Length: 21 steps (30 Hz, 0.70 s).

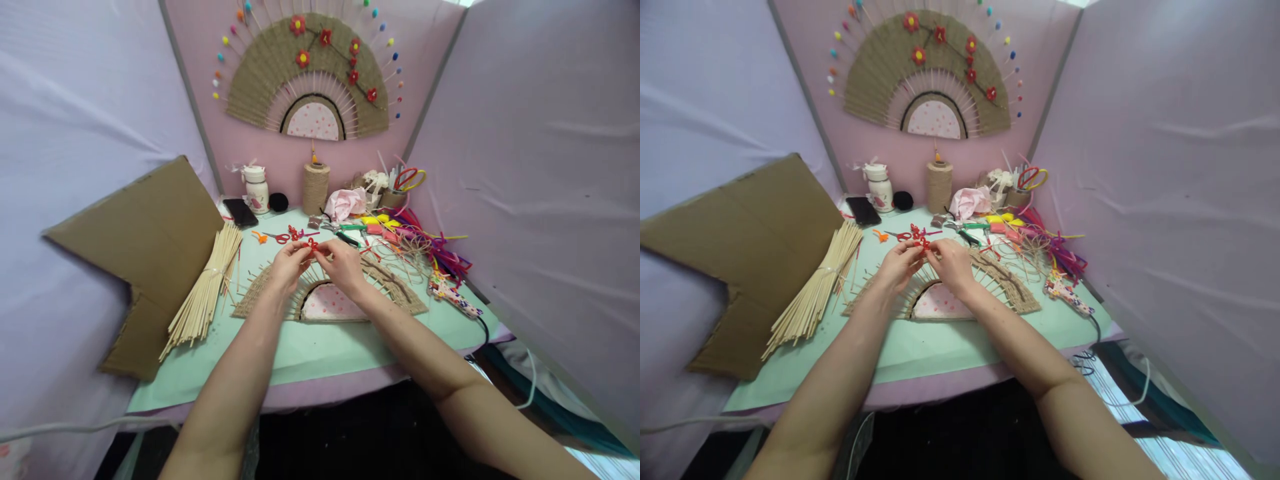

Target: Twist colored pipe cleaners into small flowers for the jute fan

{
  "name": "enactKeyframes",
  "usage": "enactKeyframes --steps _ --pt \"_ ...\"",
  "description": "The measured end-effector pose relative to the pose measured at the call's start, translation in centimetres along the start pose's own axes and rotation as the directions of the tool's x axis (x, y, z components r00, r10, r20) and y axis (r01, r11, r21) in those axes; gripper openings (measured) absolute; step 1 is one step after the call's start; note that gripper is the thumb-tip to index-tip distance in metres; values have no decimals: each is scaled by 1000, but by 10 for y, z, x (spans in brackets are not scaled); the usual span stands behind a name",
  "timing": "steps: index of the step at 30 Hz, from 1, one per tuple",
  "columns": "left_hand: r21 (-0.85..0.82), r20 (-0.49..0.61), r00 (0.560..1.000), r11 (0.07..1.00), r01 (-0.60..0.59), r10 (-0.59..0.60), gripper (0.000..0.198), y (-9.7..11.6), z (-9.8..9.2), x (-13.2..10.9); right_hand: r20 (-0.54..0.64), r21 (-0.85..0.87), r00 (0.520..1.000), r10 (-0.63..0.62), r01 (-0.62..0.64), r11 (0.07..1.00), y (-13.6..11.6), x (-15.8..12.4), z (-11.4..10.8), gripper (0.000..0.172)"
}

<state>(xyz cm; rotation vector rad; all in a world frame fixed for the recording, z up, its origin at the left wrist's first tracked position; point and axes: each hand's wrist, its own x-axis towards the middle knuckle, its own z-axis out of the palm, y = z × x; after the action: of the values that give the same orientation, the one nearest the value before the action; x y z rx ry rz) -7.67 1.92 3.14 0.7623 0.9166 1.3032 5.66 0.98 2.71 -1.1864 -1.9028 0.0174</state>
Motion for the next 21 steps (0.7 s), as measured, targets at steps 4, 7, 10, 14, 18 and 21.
enactKeyframes --steps 4,7,10,14,18,21 --pt "-25 -1 999 999 -43 43 30 -3 3 1 -23 -43 1000 2 -3 999 3 1 4 12" --pt "-45 3 997 996 -72 72 30 -6 4 3 -34 -58 999 25 -27 998 4 1 5 10" --pt "-52 -2 997 996 -78 78 30 -10 4 5 -28 -63 998 50 -51 997 2 2 6 10" --pt "-57 -12 995 993 -104 103 30 -11 2 7 -1 -60 998 58 -58 996 -2 2 5 12" --pt "-83 -126 986 989 -122 111 28 -1 -6 12 107 -19 990 87 -86 996 17 7 -12 21" --pt "-148 -189 976 979 -140 111 25 10 -15 15 135 -106 957 256 -243 964 56 22 -35 19"
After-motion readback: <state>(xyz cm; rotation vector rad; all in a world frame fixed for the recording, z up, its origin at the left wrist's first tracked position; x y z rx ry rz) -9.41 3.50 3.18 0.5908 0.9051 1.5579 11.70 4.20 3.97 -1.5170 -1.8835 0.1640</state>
